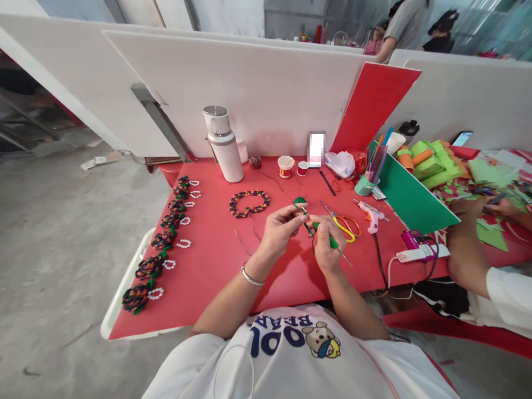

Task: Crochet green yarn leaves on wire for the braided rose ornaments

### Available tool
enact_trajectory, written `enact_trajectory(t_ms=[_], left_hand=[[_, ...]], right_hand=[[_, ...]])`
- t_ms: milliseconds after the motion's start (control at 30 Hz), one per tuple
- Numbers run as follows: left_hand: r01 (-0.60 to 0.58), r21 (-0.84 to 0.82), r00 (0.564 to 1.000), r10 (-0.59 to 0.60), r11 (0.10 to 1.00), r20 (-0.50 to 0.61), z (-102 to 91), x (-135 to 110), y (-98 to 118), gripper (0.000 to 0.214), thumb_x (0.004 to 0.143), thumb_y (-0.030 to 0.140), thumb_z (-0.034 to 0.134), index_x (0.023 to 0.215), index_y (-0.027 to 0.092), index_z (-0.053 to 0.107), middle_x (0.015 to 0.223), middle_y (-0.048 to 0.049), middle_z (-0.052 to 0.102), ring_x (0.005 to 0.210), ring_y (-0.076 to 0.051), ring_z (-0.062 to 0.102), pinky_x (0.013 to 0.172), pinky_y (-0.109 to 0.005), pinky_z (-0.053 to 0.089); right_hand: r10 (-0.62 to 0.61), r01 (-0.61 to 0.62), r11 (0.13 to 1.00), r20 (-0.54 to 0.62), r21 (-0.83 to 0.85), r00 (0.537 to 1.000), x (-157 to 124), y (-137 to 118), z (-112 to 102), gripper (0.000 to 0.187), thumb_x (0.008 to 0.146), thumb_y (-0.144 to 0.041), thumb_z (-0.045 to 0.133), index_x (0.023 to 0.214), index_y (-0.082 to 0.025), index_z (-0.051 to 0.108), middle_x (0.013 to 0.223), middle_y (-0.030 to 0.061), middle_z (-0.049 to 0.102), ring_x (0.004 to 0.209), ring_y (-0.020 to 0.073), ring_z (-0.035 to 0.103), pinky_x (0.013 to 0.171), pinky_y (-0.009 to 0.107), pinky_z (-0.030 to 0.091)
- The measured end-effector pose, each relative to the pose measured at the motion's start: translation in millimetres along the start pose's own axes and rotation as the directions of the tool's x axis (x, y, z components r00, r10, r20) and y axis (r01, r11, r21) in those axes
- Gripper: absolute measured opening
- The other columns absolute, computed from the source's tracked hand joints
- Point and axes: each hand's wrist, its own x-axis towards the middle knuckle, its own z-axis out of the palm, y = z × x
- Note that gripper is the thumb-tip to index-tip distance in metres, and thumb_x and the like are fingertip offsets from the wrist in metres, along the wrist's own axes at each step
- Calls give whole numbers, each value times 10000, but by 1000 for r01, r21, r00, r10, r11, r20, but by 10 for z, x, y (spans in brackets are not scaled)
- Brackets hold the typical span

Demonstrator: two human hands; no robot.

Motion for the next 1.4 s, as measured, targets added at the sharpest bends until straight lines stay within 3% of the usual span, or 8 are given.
enact_trajectory(t_ms=[167,300,633,833,1067,1167,1400], left_hand=[[48,11,998,-48,999,-29,-84,-6,10,472,574,382,951,952,147,793,619,38,594,466,-24,340,446,-208,213],[77,71,997,-76,995,-14,-150,-29,38,456,601,382,938,966,144,801,655,13,639,481,-30,375,462,-209,232],[133,100,991,-135,986,14,-238,-19,88,438,574,321,926,951,131,808,643,-11,675,454,-34,374,455,-219,227],[231,102,971,-236,968,35,-327,-9,131,431,558,274,915,941,111,804,606,-17,663,449,-30,350,460,-219,202],[267,191,953,-289,945,96,-373,26,238,335,567,298,902,818,109,785,655,-54,711,469,-52,438,463,-231,226],[272,222,946,-303,936,118,-371,33,267,309,580,298,891,801,115,776,640,-45,698,492,-63,462,467,-230,237],[314,277,919,-364,908,153,-378,43,294,278,611,302,844,797,112,764,566,-14,640,437,-32,330,453,-227,165]], right_hand=[[-224,249,948,136,-199,965,40,114,-125,307,998,-476,551,1146,-322,770,984,69,751,914,239,696,835,430,589],[-318,346,918,163,-192,934,67,210,-195,322,977,-510,591,1208,-358,756,1044,65,765,941,239,709,839,430,592],[-225,228,974,195,9,955,60,215,-172,346,982,-552,559,1195,-363,756,1150,69,779,969,244,711,718,395,598],[-101,69,986,211,153,972,103,249,-201,471,968,-652,495,1021,-281,780,1088,86,771,747,182,650,547,312,523],[7,-126,951,386,283,923,249,389,-377,429,986,-619,493,985,-292,770,1075,54,768,660,150,619,591,334,512],[14,-144,952,431,270,902,317,411,-431,436,987,-616,492,960,-290,780,1068,55,771,657,152,613,598,339,502],[-23,-142,951,522,274,852,403,333,-471,487,969,-654,472,944,-280,783,1056,60,779,648,147,615,589,329,506]])
